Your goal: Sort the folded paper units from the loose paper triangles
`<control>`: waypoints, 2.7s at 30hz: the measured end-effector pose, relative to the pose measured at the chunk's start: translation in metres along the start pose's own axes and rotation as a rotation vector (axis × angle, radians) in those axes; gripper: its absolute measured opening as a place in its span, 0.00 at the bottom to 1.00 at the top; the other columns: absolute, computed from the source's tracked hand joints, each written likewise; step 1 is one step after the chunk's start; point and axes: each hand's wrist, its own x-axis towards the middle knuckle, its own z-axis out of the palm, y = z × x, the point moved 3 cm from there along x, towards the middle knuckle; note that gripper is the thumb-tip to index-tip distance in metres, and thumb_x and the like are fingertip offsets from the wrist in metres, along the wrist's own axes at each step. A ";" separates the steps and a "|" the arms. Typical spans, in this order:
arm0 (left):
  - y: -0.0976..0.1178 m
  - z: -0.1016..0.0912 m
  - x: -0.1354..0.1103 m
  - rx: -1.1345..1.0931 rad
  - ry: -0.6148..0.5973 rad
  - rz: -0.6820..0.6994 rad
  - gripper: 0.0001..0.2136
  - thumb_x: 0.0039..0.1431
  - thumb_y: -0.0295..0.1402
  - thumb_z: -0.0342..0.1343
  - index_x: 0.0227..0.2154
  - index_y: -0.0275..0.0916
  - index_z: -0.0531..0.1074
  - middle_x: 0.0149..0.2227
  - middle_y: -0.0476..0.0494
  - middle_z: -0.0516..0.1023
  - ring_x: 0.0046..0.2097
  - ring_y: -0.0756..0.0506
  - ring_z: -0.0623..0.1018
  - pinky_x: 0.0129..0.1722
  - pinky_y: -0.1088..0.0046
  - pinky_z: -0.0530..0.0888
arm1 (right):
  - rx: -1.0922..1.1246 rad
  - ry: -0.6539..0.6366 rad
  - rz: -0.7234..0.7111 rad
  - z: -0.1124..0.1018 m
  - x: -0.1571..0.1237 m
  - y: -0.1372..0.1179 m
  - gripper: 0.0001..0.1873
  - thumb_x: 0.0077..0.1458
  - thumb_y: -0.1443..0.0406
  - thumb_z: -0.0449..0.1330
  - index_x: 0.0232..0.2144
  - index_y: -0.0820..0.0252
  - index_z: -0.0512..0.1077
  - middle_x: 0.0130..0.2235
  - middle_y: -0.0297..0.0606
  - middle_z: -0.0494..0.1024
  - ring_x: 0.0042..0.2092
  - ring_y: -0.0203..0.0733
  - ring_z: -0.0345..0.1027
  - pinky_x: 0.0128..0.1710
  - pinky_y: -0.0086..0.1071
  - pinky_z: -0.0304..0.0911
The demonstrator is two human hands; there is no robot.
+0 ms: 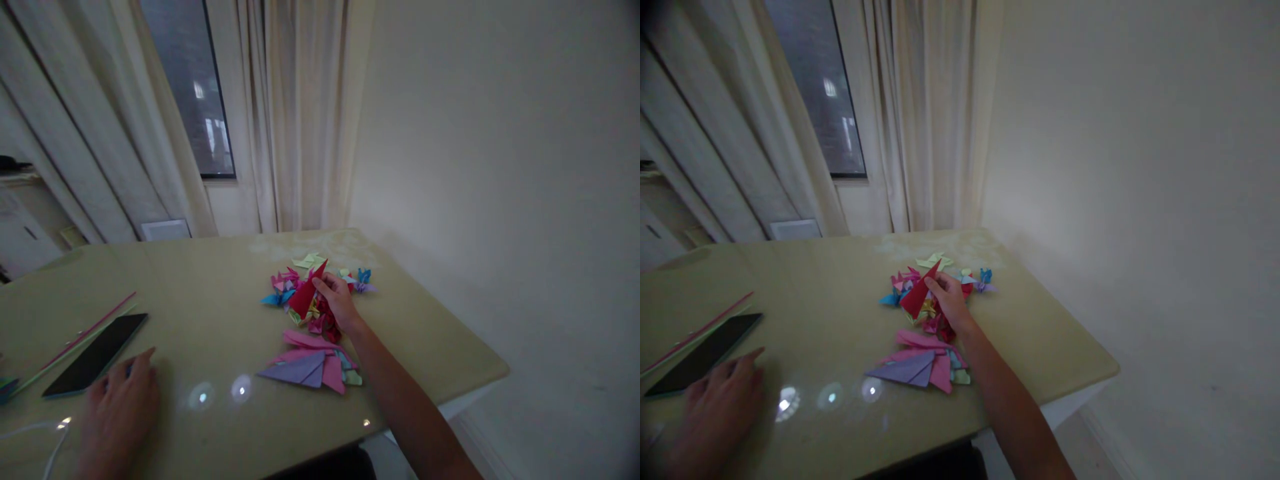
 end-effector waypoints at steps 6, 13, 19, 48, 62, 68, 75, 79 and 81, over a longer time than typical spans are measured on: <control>0.081 0.011 0.030 -0.421 -0.149 0.397 0.22 0.66 0.31 0.44 0.60 0.42 0.72 0.55 0.36 0.80 0.54 0.38 0.80 0.58 0.56 0.76 | 0.021 -0.038 0.031 0.000 -0.001 0.006 0.21 0.55 0.47 0.69 0.30 0.59 0.76 0.23 0.27 0.68 0.24 0.32 0.56 0.23 0.27 0.49; 0.163 0.010 0.086 -0.281 -0.201 0.377 0.23 0.67 0.26 0.44 0.62 0.32 0.71 0.57 0.28 0.77 0.58 0.35 0.77 0.59 0.55 0.73 | 0.047 -0.023 0.028 -0.001 0.001 0.009 0.20 0.48 0.52 0.75 0.37 0.57 0.76 0.32 0.31 0.78 0.27 0.34 0.65 0.26 0.27 0.61; 0.171 0.010 0.075 -0.222 0.027 0.238 0.22 0.72 0.41 0.47 0.62 0.37 0.72 0.67 0.30 0.68 0.65 0.27 0.66 0.57 0.46 0.71 | 0.165 -0.029 0.090 0.000 0.000 0.015 0.28 0.47 0.57 0.75 0.48 0.53 0.71 0.33 0.29 0.80 0.25 0.34 0.71 0.26 0.27 0.65; 0.229 -0.049 -0.002 -0.469 0.163 1.293 0.14 0.72 0.25 0.45 0.53 0.43 0.70 0.38 0.42 0.79 0.35 0.47 0.77 0.38 0.69 0.74 | -0.179 -0.343 0.091 0.024 -0.017 0.016 0.17 0.54 0.52 0.72 0.35 0.59 0.83 0.29 0.35 0.81 0.26 0.35 0.68 0.25 0.27 0.61; 0.238 -0.036 -0.009 -0.299 -0.160 1.295 0.09 0.63 0.39 0.60 0.41 0.41 0.70 0.41 0.42 0.78 0.38 0.43 0.78 0.36 0.66 0.71 | -0.118 -0.188 0.062 0.010 -0.008 0.010 0.16 0.53 0.51 0.72 0.32 0.57 0.81 0.25 0.32 0.78 0.23 0.34 0.63 0.23 0.27 0.58; 0.232 -0.040 -0.003 -0.541 0.102 1.263 0.09 0.72 0.32 0.48 0.46 0.39 0.72 0.39 0.40 0.81 0.38 0.43 0.79 0.39 0.67 0.73 | -0.143 -0.197 0.028 0.008 -0.007 0.009 0.17 0.54 0.50 0.71 0.32 0.58 0.81 0.27 0.34 0.79 0.25 0.35 0.65 0.24 0.28 0.59; 0.224 -0.024 0.011 -0.745 0.054 0.861 0.17 0.73 0.34 0.46 0.60 0.41 0.69 0.48 0.37 0.81 0.45 0.43 0.82 0.44 0.70 0.77 | -0.156 -0.204 -0.005 0.006 -0.005 0.007 0.15 0.55 0.52 0.70 0.33 0.59 0.82 0.27 0.33 0.79 0.26 0.35 0.67 0.28 0.29 0.63; 0.231 -0.016 0.013 -0.584 -0.204 0.698 0.16 0.68 0.34 0.51 0.56 0.41 0.72 0.52 0.37 0.79 0.49 0.41 0.81 0.45 0.70 0.77 | -0.224 -0.226 -0.050 0.005 -0.003 0.008 0.14 0.56 0.54 0.69 0.33 0.60 0.82 0.28 0.35 0.80 0.29 0.37 0.71 0.30 0.29 0.64; 0.235 -0.015 0.012 -0.511 -0.317 0.677 0.16 0.67 0.35 0.53 0.56 0.44 0.73 0.52 0.39 0.79 0.50 0.40 0.81 0.47 0.70 0.76 | -0.270 -0.213 -0.065 0.003 -0.002 0.010 0.14 0.56 0.54 0.69 0.33 0.59 0.83 0.28 0.35 0.80 0.28 0.37 0.71 0.30 0.29 0.64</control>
